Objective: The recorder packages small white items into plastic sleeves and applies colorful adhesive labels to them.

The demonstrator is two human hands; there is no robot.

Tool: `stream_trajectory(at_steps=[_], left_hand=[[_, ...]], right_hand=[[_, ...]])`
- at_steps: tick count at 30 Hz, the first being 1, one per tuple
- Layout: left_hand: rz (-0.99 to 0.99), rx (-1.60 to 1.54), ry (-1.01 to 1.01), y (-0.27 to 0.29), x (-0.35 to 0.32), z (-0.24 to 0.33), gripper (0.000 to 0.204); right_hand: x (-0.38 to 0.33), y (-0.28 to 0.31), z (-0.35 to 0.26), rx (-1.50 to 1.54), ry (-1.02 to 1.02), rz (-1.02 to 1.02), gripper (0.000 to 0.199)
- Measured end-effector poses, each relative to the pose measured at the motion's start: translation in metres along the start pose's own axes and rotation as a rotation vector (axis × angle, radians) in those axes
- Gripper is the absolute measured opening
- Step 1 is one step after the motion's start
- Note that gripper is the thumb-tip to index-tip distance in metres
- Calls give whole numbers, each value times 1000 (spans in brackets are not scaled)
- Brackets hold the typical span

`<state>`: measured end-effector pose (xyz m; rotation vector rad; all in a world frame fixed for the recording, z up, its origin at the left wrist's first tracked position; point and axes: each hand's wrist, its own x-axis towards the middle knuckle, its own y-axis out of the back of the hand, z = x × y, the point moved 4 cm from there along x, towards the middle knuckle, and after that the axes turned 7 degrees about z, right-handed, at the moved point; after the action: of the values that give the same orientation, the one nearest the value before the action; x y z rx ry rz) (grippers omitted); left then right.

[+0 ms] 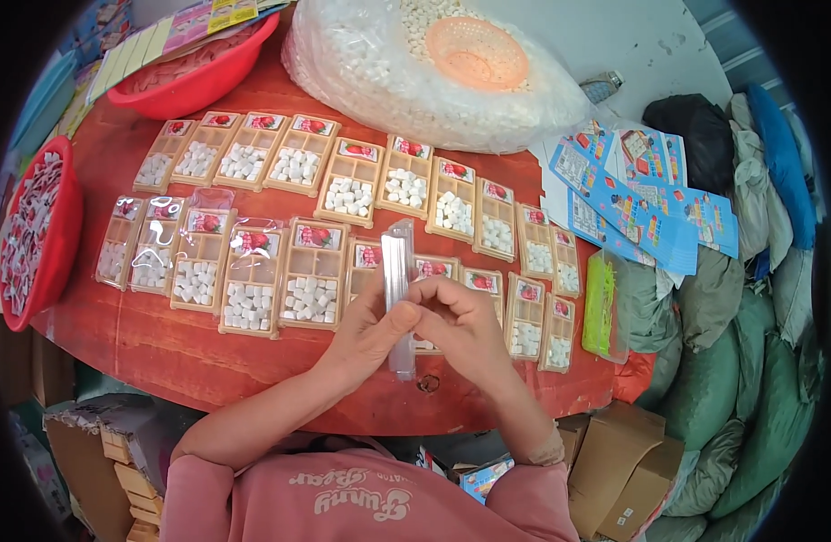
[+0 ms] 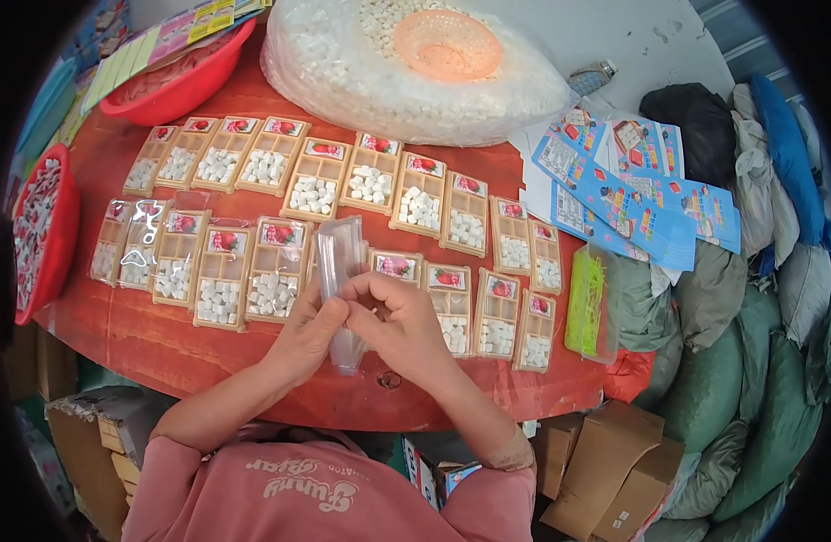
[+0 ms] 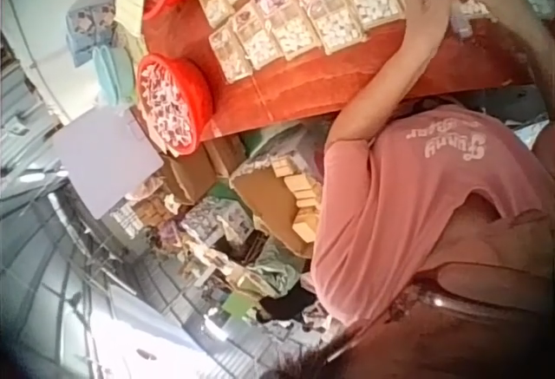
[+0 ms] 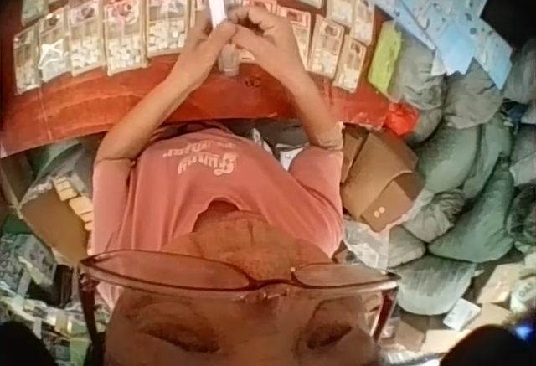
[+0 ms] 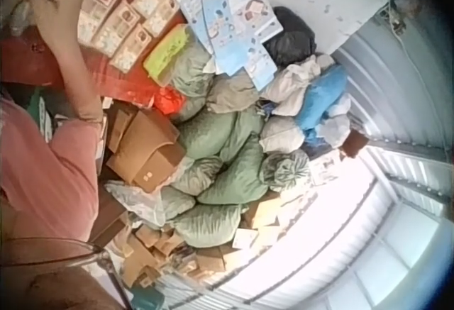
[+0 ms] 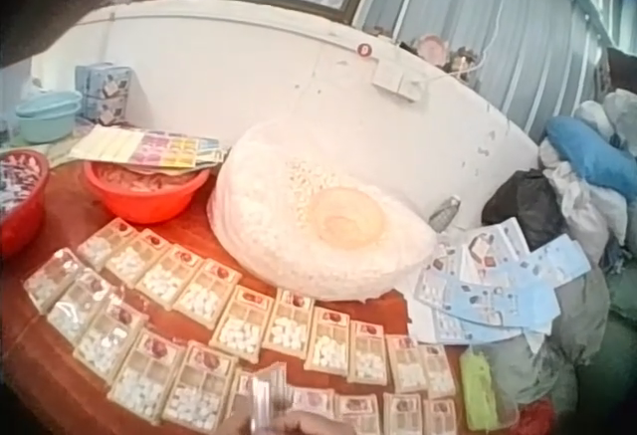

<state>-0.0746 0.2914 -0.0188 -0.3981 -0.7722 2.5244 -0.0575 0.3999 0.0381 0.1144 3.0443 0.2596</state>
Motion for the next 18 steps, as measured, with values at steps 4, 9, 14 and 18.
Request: stream_trajectory(at_steps=[4,9,14,18], left_hand=[[160,-56,58,8,3,9,51],[211,-105,94,19,1,18,54],[158,-127,89,24,0,17,56],[166,-155,101,25,0,19,57]], right_hand=[[21,20,0,282,-163,59,7],[84,101,38,481,-196,176,7],[125,122,74,490,-276,225,9],[136,124,94,483,-355,315,9]])
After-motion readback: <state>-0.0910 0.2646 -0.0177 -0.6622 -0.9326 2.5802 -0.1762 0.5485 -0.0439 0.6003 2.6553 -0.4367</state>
